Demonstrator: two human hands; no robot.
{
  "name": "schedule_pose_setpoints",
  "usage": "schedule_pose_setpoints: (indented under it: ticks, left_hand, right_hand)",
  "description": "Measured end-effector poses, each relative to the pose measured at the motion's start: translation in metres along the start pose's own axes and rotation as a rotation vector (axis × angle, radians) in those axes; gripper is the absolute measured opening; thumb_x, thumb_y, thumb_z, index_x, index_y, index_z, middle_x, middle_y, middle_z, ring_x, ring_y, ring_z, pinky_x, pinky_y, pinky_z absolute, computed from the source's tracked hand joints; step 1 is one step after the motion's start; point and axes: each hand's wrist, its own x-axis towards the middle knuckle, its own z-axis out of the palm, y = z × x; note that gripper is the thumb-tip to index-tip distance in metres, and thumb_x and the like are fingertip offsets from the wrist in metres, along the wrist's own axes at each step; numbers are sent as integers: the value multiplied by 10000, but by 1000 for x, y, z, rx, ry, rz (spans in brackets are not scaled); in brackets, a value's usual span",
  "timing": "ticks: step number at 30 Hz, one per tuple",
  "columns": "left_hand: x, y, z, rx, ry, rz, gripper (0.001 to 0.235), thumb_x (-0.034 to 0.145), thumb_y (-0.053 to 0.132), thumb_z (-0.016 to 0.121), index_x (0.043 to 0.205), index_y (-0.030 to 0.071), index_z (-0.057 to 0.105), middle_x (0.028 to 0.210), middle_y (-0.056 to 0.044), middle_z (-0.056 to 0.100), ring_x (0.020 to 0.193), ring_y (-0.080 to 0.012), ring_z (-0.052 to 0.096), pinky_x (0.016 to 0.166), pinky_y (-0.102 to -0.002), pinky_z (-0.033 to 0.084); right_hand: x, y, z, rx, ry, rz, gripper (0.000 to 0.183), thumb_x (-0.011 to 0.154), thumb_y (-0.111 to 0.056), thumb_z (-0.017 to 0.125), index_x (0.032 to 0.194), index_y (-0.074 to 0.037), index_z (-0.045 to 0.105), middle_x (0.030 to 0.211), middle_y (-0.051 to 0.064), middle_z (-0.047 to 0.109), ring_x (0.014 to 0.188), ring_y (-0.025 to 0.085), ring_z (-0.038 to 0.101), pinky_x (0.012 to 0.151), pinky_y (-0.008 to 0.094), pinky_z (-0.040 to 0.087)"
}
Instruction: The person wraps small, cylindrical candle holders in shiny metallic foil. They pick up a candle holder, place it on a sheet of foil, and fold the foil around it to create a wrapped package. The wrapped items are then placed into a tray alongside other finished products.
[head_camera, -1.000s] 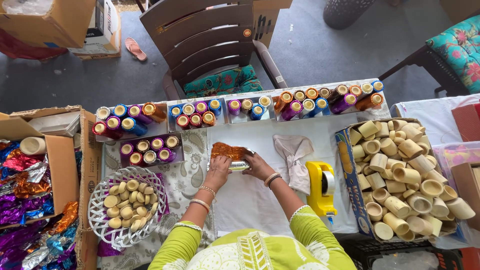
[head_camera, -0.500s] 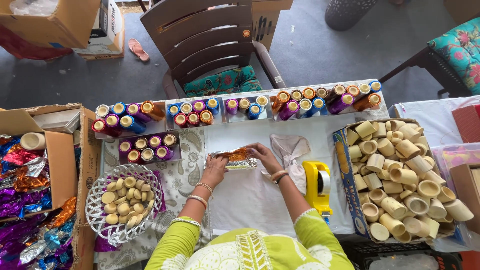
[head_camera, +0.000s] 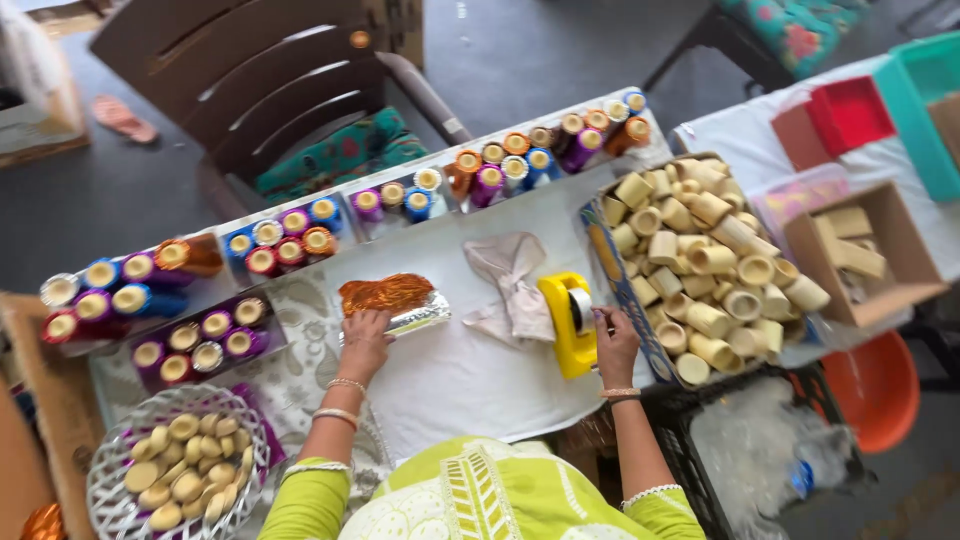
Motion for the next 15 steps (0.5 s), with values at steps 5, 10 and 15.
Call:
schedule_pose_setpoints:
  ticks: [5, 10, 15]
  left_hand:
    - [1, -1, 2, 20, 20, 30, 501, 764, 220, 817, 1226, 125, 648, 1125, -58, 653, 1129, -281, 555, 999, -455, 380]
    - [1, -2, 2, 48, -2, 34, 514, 769, 229, 816, 1241, 119, 646, 1138, -57, 654, 1139, -274, 551, 1017, -450, 373]
    - [1, -6, 5, 54, 11, 47, 498, 779, 232, 814, 1232, 103, 655, 1150, -60, 652, 1139, -272, 551, 1028, -444, 372]
  right_hand:
    - [-18, 16, -30, -30, 98, 29, 186, 1026, -193, 661, 1079, -33, 738, 813, 50, 687, 709, 105, 599, 655, 273, 496]
    - [-26, 63, -32, -251, 41, 74, 213, 955, -209, 691, 1070, -40, 752, 901, 102, 653, 739, 206, 644, 700, 337, 524]
    - [-32, 74, -26, -264, -90, 108, 209, 929, -217, 715, 995, -25, 764, 900, 112, 646, 760, 247, 680, 735, 353, 541]
